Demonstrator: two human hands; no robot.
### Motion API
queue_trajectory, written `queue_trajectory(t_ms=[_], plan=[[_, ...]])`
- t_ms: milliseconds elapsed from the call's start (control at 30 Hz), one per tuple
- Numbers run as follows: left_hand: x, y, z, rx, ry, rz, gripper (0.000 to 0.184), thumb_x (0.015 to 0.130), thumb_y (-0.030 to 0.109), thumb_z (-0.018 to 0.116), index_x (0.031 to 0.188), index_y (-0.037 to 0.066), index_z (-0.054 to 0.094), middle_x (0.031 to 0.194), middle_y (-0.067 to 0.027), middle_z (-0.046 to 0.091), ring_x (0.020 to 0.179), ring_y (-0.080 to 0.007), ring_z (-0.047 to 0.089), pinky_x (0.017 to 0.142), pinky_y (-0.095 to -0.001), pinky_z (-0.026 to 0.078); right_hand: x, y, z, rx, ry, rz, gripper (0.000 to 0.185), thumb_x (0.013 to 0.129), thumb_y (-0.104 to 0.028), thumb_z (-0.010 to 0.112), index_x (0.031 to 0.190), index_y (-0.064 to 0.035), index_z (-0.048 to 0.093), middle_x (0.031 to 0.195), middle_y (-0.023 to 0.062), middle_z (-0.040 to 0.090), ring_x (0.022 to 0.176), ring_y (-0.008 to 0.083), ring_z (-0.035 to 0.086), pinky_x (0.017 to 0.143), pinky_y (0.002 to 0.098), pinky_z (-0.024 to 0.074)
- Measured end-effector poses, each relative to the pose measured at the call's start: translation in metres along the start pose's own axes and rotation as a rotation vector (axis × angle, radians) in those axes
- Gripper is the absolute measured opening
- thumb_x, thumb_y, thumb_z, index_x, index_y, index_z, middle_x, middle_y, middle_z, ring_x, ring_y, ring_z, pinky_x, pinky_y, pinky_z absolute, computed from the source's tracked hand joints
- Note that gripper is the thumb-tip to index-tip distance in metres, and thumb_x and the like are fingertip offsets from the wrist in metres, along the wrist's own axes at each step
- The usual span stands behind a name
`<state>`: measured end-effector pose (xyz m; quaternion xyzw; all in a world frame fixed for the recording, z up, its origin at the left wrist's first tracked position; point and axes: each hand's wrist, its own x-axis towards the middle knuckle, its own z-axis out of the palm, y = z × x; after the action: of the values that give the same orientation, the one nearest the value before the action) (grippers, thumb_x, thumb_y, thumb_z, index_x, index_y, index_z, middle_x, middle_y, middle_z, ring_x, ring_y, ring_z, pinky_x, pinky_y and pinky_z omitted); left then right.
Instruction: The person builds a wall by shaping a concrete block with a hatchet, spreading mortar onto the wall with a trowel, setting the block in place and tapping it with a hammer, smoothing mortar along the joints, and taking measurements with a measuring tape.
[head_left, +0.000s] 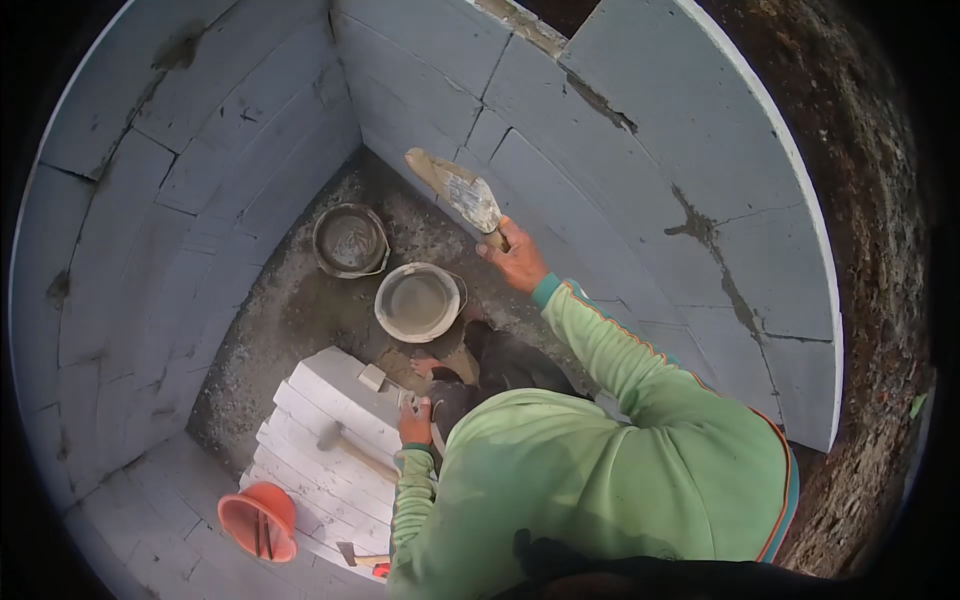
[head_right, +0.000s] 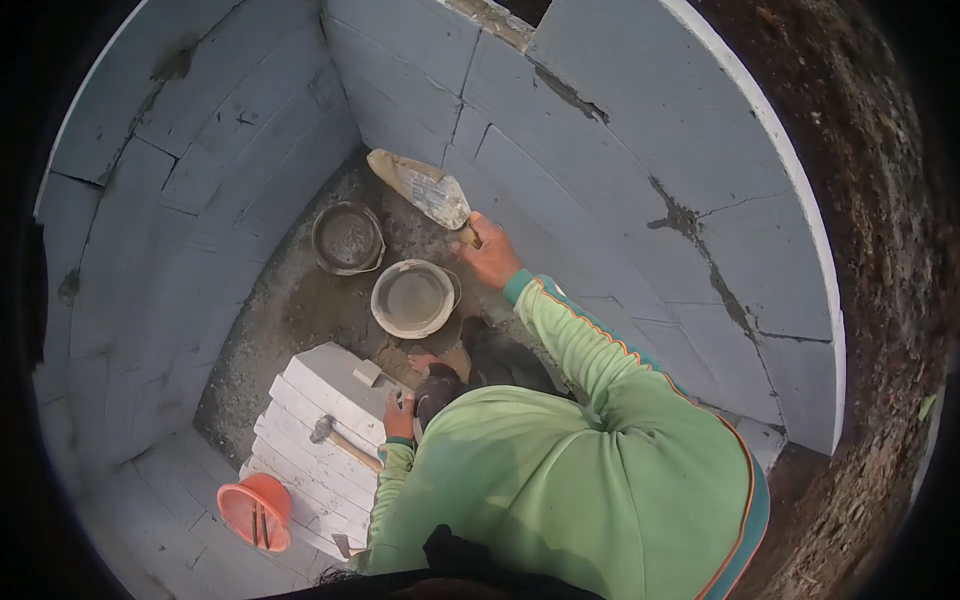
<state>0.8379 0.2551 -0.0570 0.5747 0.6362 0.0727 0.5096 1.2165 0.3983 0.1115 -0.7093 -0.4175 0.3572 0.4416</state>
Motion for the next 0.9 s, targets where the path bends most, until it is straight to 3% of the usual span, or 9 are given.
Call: queue_trajectory(t_ms=[100,200,300,367,600,700,800,900], plan=[[0.012,0.008,-0.01,0.068,-0.004,0.059,0.057,0.096,0.045,0.061,0.135,0.003,0.058,0.128,-0.0253,0.064,0.113,-0.0449,0.062,0.096,-0.0511,0.048,-0.045,-0.029,-0.065,-0.006,0.129,-0.01,0.032,0.091,-0.017,0.07,0.12,-0.0054,0.061,0.1,0.0002,0.063,0.093,0.0112,0.055,0.09,0.0283,0.0452],[0.027,-0.016,-0.006,0.123,0.008,0.111,0.056,0.096,0.046,0.061,0.135,0.006,0.059,0.128,-0.0252,0.064,0.113,-0.0465,0.062,0.096,-0.0515,0.048,-0.068,-0.006,-0.119,0.097,0.224,-0.017,0.029,0.094,-0.019,0.069,0.119,-0.0055,0.063,0.096,0.0005,0.063,0.087,0.0101,0.057,0.083,0.0268,0.0479],[0.024,-0.016,-0.006,0.123,-0.016,0.095,0.058,0.097,0.048,0.06,0.135,0.005,0.059,0.128,-0.0251,0.064,0.114,-0.0459,0.062,0.097,-0.0512,0.048,-0.076,-0.011,-0.161,0.379,0.217,0.174,0.029,0.097,-0.02,0.067,0.121,-0.0057,0.062,0.09,0.0014,0.062,0.077,0.0093,0.058,0.07,0.025,0.0499],[0.021,-0.029,-0.002,0.187,-0.035,0.095,0.058,0.097,0.049,0.059,0.135,0.005,0.059,0.128,-0.0252,0.064,0.115,-0.0455,0.062,0.098,-0.0509,0.048,-0.088,-0.002,-0.186,0.397,0.278,0.2,0.029,0.098,-0.023,0.066,0.121,-0.0057,0.06,0.089,0.0012,0.062,0.075,0.0092,0.058,0.068,0.024,0.0493],[-0.002,-0.053,0.002,0.197,-0.097,0.026,0.06,0.097,0.05,0.059,0.133,0.003,0.059,0.128,-0.0255,0.064,0.117,-0.045,0.062,0.098,-0.0501,0.048,-0.129,0.009,-0.156,0.323,0.548,0.048,0.029,0.099,-0.022,0.065,0.12,-0.0037,0.06,0.085,0.0022,0.061,0.069,0.0096,0.057,0.06,0.0244,0.0475],[-0.003,-0.055,0.006,0.197,-0.101,0.004,0.06,0.097,0.05,0.059,0.133,0.003,0.059,0.129,-0.0255,0.064,0.118,-0.0448,0.061,0.099,-0.0497,0.048,-0.119,0.007,-0.151,-0.004,0.48,0.081,0.028,0.098,-0.021,0.065,0.116,-0.0009,0.061,0.084,0.0013,0.059,0.068,0.0095,0.055,0.06,0.0257,0.0462],[0.001,-0.041,0.002,0.173,-0.113,0.056,0.06,0.097,0.05,0.06,0.135,0.004,0.059,0.13,-0.0252,0.064,0.119,-0.0448,0.061,0.099,-0.0495,0.047,-0.092,-0.014,-0.152,0.049,0.43,0.106,0.028,0.097,-0.019,0.067,0.115,0.0008,0.06,0.084,0.0003,0.058,0.07,0.0092,0.053,0.061,0.0269,0.0454],[0.01,-0.037,0.0,0.195,-0.072,0.065,0.059,0.096,0.049,0.061,0.136,0.005,0.058,0.13,-0.0245,0.064,0.118,-0.044,0.061,0.099,-0.049,0.048,-0.087,-0.062,-0.153,0.083,0.589,0.035,0.027,0.095,-0.018,0.069,0.114,-0.0003,0.061,0.084,0.0005,0.058,0.071,0.0086,0.053,0.061,0.0271,0.0453]])
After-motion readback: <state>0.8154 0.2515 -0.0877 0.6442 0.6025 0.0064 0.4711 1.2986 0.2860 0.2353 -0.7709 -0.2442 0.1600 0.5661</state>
